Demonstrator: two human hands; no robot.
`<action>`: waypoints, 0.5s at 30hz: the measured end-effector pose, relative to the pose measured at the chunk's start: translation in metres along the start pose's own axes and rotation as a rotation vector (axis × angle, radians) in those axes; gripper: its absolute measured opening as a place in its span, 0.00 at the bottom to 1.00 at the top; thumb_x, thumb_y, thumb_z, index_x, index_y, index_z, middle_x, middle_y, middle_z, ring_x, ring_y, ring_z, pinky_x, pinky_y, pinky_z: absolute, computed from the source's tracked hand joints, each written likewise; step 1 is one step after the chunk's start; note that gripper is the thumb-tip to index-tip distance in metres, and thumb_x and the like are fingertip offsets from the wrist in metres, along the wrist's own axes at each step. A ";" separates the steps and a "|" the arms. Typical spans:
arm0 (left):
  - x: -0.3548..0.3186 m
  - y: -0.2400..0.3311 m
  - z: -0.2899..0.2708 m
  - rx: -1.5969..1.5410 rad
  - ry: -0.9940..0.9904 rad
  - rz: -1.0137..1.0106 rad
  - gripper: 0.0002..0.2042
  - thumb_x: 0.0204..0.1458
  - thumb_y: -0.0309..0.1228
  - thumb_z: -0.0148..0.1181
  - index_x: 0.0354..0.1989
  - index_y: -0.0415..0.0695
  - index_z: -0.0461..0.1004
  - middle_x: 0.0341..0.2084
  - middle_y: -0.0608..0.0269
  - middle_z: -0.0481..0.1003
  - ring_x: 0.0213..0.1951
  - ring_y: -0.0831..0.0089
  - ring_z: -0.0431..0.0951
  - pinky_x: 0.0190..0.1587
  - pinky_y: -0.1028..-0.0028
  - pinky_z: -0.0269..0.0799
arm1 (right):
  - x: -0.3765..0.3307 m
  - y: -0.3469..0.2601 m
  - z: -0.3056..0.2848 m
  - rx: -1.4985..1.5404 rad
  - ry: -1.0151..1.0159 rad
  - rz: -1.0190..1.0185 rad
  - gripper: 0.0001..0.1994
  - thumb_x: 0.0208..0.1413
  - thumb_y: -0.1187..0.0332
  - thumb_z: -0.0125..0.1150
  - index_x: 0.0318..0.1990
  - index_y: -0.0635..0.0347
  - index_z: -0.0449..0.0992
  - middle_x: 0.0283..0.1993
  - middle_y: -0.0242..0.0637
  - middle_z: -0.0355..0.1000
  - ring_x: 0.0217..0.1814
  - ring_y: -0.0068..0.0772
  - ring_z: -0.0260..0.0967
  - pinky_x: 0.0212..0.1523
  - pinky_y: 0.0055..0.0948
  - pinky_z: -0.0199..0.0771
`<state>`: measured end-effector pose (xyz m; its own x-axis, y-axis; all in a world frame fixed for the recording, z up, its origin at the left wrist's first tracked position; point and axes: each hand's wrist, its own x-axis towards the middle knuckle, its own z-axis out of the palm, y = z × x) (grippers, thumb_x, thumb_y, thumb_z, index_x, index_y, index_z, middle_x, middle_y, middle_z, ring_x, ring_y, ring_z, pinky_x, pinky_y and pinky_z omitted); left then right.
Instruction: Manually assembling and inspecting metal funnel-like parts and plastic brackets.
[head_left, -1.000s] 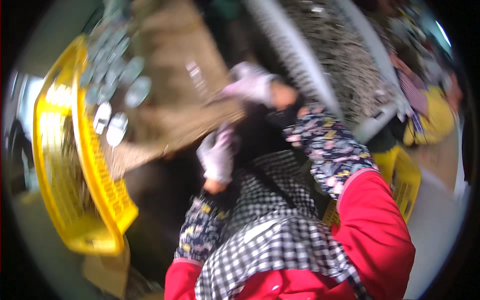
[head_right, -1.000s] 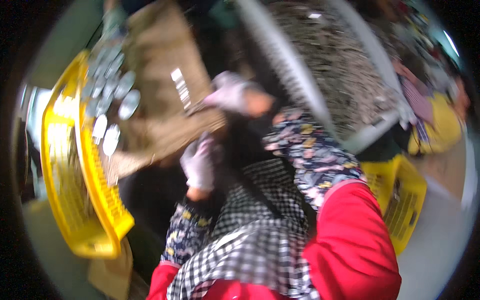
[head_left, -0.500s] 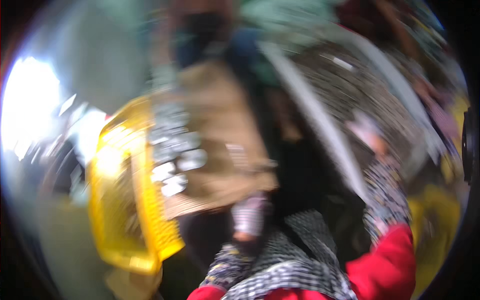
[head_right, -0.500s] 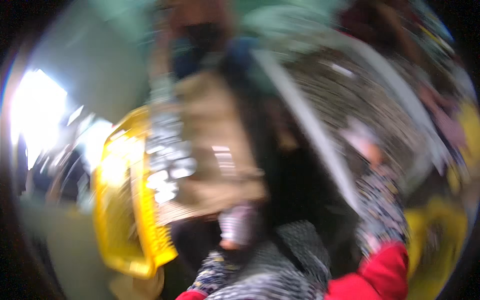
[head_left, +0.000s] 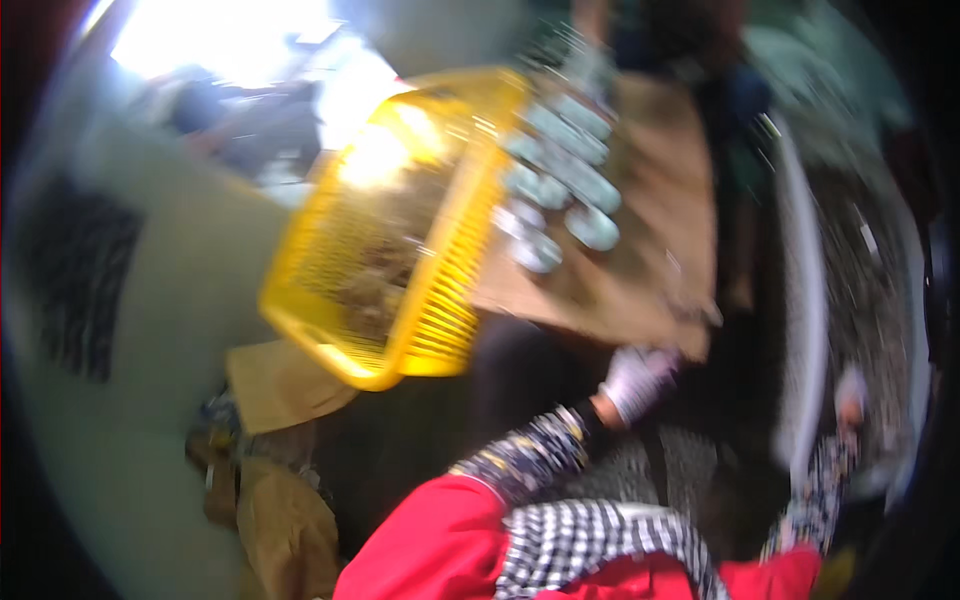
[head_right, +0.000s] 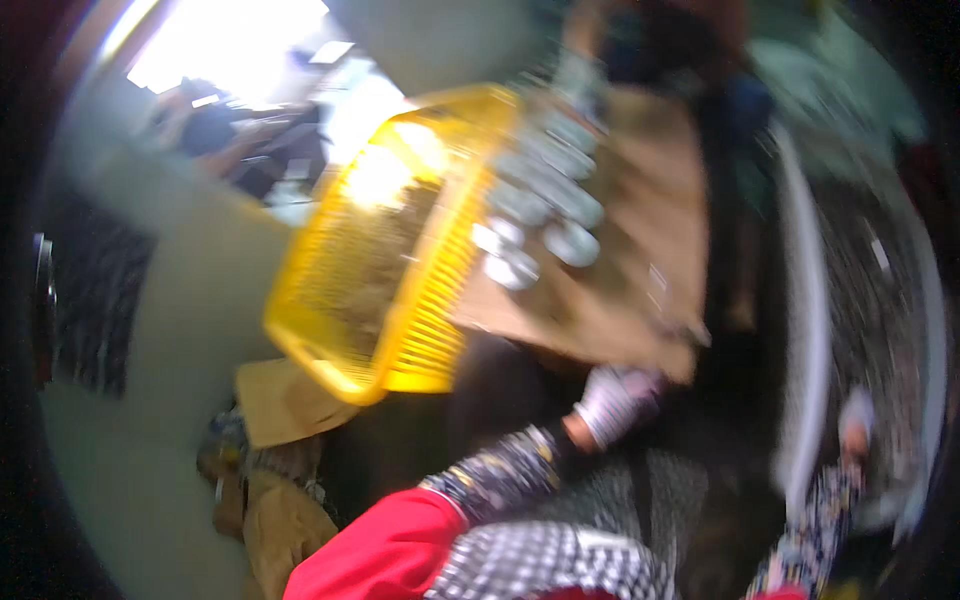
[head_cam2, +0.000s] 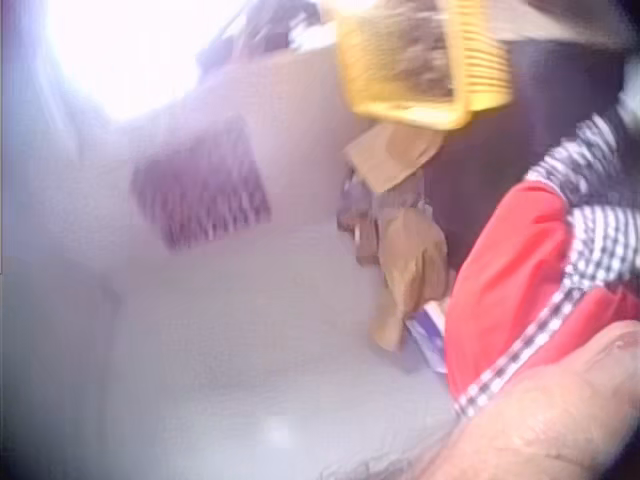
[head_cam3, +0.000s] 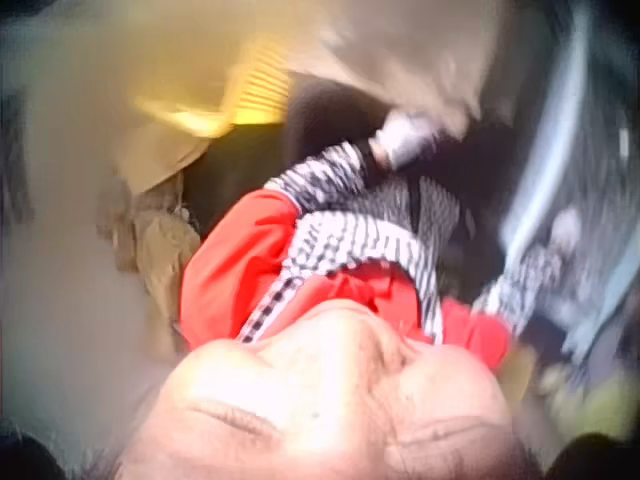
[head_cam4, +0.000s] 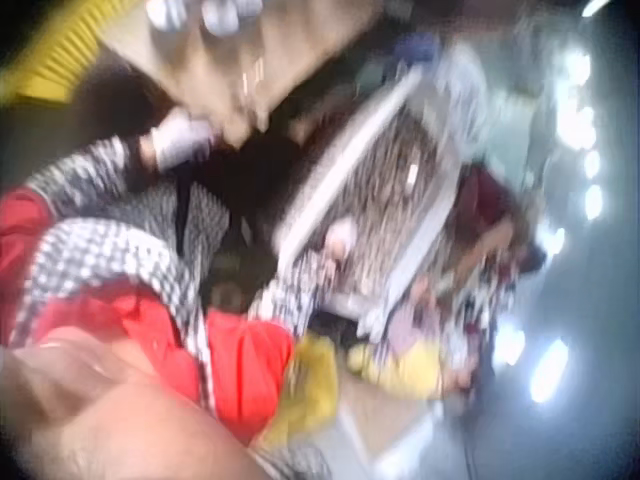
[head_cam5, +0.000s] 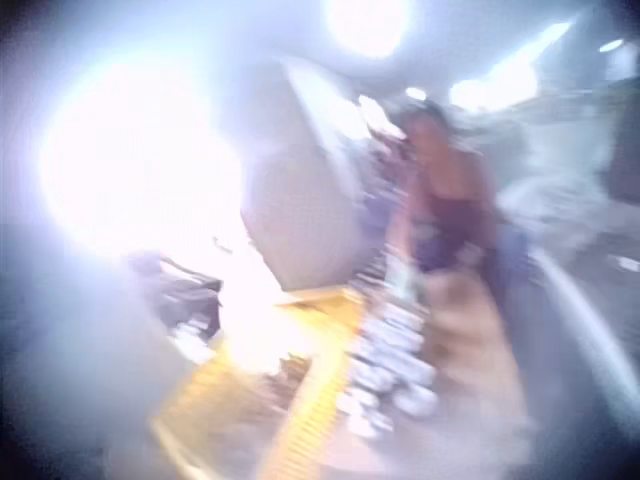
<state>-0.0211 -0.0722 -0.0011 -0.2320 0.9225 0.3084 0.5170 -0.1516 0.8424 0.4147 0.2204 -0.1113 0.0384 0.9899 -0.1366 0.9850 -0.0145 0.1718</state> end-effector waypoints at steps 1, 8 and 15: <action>0.006 -0.010 -0.006 -0.320 -0.049 -0.363 0.02 0.47 0.27 0.54 0.24 0.46 0.70 0.15 0.65 0.68 0.18 0.71 0.70 0.19 0.74 0.62 | -0.015 0.028 0.003 -0.071 -0.066 0.070 0.14 0.57 0.65 0.44 0.44 0.60 0.73 0.42 0.47 0.72 0.44 0.43 0.69 0.47 0.40 0.68; 0.016 -0.012 0.007 -0.717 -0.031 -0.815 0.15 0.52 0.41 0.59 0.24 0.40 0.74 0.14 0.68 0.71 0.16 0.83 0.68 0.20 0.85 0.62 | -0.124 -0.031 -0.168 0.749 0.261 0.076 0.18 0.51 0.60 0.59 0.47 0.59 0.73 0.36 0.34 0.74 0.34 0.25 0.69 0.35 0.23 0.68; 0.013 -0.017 0.017 -0.708 -0.011 -0.827 0.16 0.52 0.41 0.59 0.26 0.38 0.75 0.17 0.68 0.73 0.21 0.83 0.68 0.26 0.83 0.63 | -0.124 -0.252 -0.167 1.660 -0.341 -0.431 0.09 0.54 0.69 0.58 0.41 0.61 0.76 0.32 0.28 0.72 0.33 0.17 0.64 0.35 0.16 0.64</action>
<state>-0.0186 -0.0519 -0.0189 -0.2804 0.8356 -0.4724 -0.3890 0.3510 0.8518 0.1342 0.1253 0.0254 -0.4335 0.8933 -0.1186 0.0377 -0.1135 -0.9928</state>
